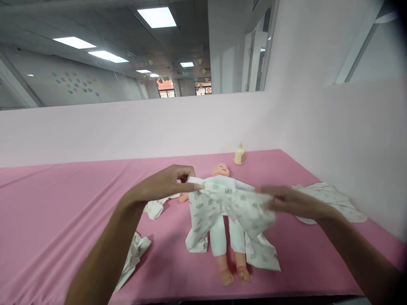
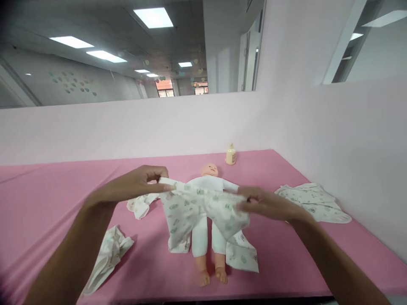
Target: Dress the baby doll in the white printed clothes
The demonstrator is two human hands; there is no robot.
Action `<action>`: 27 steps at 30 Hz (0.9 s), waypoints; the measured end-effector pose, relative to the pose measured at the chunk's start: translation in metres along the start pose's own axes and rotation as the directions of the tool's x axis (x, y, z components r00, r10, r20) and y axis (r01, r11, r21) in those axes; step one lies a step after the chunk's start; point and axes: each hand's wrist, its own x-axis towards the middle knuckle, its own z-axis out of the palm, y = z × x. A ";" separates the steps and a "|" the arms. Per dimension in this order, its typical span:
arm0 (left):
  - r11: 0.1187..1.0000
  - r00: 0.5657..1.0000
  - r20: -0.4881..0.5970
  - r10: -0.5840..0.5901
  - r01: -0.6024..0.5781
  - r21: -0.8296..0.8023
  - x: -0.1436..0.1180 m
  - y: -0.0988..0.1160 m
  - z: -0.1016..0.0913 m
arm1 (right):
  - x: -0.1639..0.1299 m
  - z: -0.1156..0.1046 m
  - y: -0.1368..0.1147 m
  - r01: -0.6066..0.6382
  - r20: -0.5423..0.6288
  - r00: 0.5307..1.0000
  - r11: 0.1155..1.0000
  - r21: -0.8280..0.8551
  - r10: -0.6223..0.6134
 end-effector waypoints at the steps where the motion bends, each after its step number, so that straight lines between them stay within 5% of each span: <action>1: 1.000 0.999 -0.049 -0.014 0.013 -0.021 -0.002 0.001 -0.004 | 0.000 -0.007 -0.006 -0.020 -0.152 0.988 1.000 -0.013 0.018; 4: 0.992 0.985 -0.170 -0.033 0.012 -0.123 0.001 0.009 -0.004 | 0.008 -0.025 -0.028 -0.136 -0.468 0.882 0.983 -0.125 0.063; 9: 0.927 0.931 -0.364 0.043 -0.172 -0.332 0.026 0.039 0.017 | 0.028 -0.031 -0.079 -0.138 -0.592 0.803 0.987 -0.081 0.064; 12: 0.853 0.885 -0.457 0.093 -0.308 -0.422 0.036 0.059 0.029 | 0.032 -0.022 -0.109 -0.032 -0.611 0.791 0.999 0.011 0.032; 16: 0.828 0.869 -0.458 0.186 -0.390 -0.402 0.031 0.079 0.042 | 0.027 -0.003 -0.131 0.028 -0.539 0.842 0.995 0.091 0.026; 20: 0.884 0.902 -0.379 0.206 -0.338 -0.324 0.017 0.088 0.055 | 0.028 0.006 -0.126 0.014 -0.531 0.846 0.992 0.124 0.054; 25: 0.913 0.925 -0.356 0.133 -0.254 -0.318 0.014 0.080 0.054 | 0.048 -0.024 -0.090 -0.063 -0.685 0.724 0.997 0.049 0.079; 27: 0.913 0.925 -0.365 0.101 -0.232 -0.335 0.020 0.072 0.051 | 0.055 -0.038 -0.076 -0.117 -0.695 0.710 0.992 0.045 0.115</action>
